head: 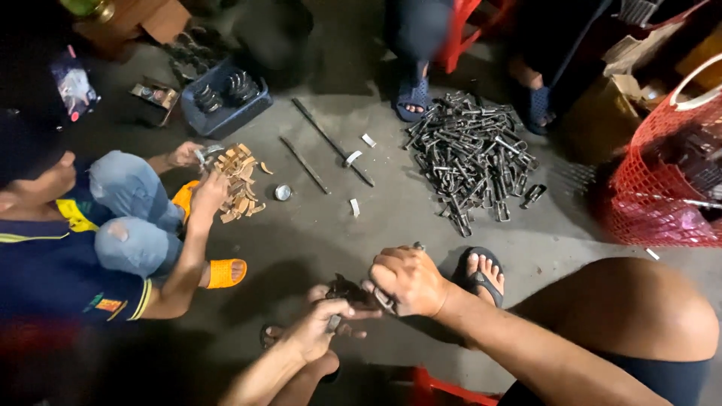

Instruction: Manually assembling mechanical components from piles of metal parts using a screwdriver.

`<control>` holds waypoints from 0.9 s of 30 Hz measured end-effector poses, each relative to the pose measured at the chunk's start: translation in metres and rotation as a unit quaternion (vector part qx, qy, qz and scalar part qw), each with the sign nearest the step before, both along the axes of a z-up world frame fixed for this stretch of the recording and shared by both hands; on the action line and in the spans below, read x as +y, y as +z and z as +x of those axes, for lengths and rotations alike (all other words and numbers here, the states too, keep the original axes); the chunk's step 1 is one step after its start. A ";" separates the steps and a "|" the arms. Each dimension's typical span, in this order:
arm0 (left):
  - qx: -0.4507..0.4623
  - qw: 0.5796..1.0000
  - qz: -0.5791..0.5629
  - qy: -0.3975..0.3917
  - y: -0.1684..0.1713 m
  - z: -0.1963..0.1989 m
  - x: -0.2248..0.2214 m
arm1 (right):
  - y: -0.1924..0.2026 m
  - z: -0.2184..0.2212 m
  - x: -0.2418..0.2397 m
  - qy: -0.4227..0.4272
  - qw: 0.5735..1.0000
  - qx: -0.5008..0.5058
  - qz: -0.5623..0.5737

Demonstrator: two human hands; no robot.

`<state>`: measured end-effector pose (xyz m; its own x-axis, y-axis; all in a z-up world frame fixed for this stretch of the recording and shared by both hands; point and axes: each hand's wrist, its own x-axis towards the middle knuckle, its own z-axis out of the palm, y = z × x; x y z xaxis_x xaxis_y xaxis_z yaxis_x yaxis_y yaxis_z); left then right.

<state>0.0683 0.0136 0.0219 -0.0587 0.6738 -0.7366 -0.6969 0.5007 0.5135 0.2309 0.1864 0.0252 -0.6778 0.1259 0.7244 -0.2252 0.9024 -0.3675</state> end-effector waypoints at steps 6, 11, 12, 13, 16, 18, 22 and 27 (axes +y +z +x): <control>0.160 0.981 0.070 0.085 0.009 0.010 0.008 | 0.008 -0.006 -0.004 -0.045 0.993 0.029 -0.104; 0.284 0.944 0.118 0.121 0.012 0.015 0.014 | 0.009 -0.013 -0.013 -0.103 0.968 0.062 -0.218; 0.285 0.943 0.117 0.126 0.011 0.015 0.013 | 0.004 -0.015 -0.017 -0.098 0.969 0.061 -0.218; 0.335 0.922 0.160 0.114 0.009 0.013 0.012 | -0.001 -0.016 -0.021 -0.127 0.958 0.051 -0.253; 0.414 0.881 0.210 0.090 -0.012 0.007 0.011 | -0.016 -0.021 -0.026 -0.163 0.937 0.036 -0.307; 0.442 0.867 0.218 0.076 -0.016 0.009 0.015 | -0.019 -0.024 -0.029 -0.171 0.929 0.030 -0.328; 0.527 0.810 0.209 0.147 -0.002 0.019 0.026 | -0.016 -0.027 -0.034 -0.187 0.904 0.062 -0.380; 0.566 0.789 0.203 0.128 0.000 0.017 0.032 | -0.035 -0.035 -0.042 -0.211 0.865 0.048 -0.454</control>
